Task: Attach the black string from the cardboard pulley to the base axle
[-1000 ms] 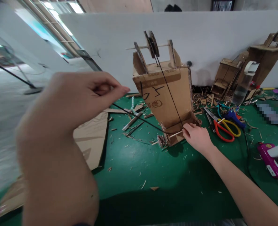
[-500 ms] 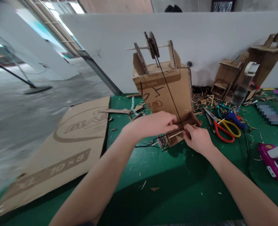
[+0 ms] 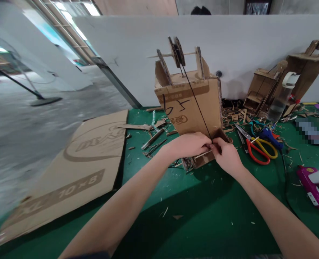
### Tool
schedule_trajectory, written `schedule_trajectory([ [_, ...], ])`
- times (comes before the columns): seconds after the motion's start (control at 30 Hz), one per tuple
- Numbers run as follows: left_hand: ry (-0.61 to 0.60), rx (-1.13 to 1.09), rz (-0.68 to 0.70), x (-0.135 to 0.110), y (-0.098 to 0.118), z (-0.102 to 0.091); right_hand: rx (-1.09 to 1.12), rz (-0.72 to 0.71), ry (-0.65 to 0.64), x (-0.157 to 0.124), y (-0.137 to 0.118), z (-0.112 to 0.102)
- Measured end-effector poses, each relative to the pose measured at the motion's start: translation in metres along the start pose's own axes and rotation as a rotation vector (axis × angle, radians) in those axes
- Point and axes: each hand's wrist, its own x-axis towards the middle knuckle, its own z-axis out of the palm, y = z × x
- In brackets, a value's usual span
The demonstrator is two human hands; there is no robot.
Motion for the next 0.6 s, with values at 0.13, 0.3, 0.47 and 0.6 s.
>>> schedule_trajectory([
  [0.13,-0.004,-0.009,-0.004,-0.002,-0.002,-0.002,0.1,-0.028,0.035,0.003,0.003,0.003],
  [0.3,-0.029,0.013,-0.028,-0.009,-0.001,-0.009,0.106,-0.022,0.058,-0.001,0.006,0.003],
  [0.47,-0.021,0.121,-0.026,-0.008,0.006,-0.007,0.022,-0.027,0.072,-0.002,0.006,0.003],
  [0.6,-0.027,0.148,-0.055,-0.004,0.01,-0.001,-0.075,-0.002,0.073,-0.002,0.008,0.002],
])
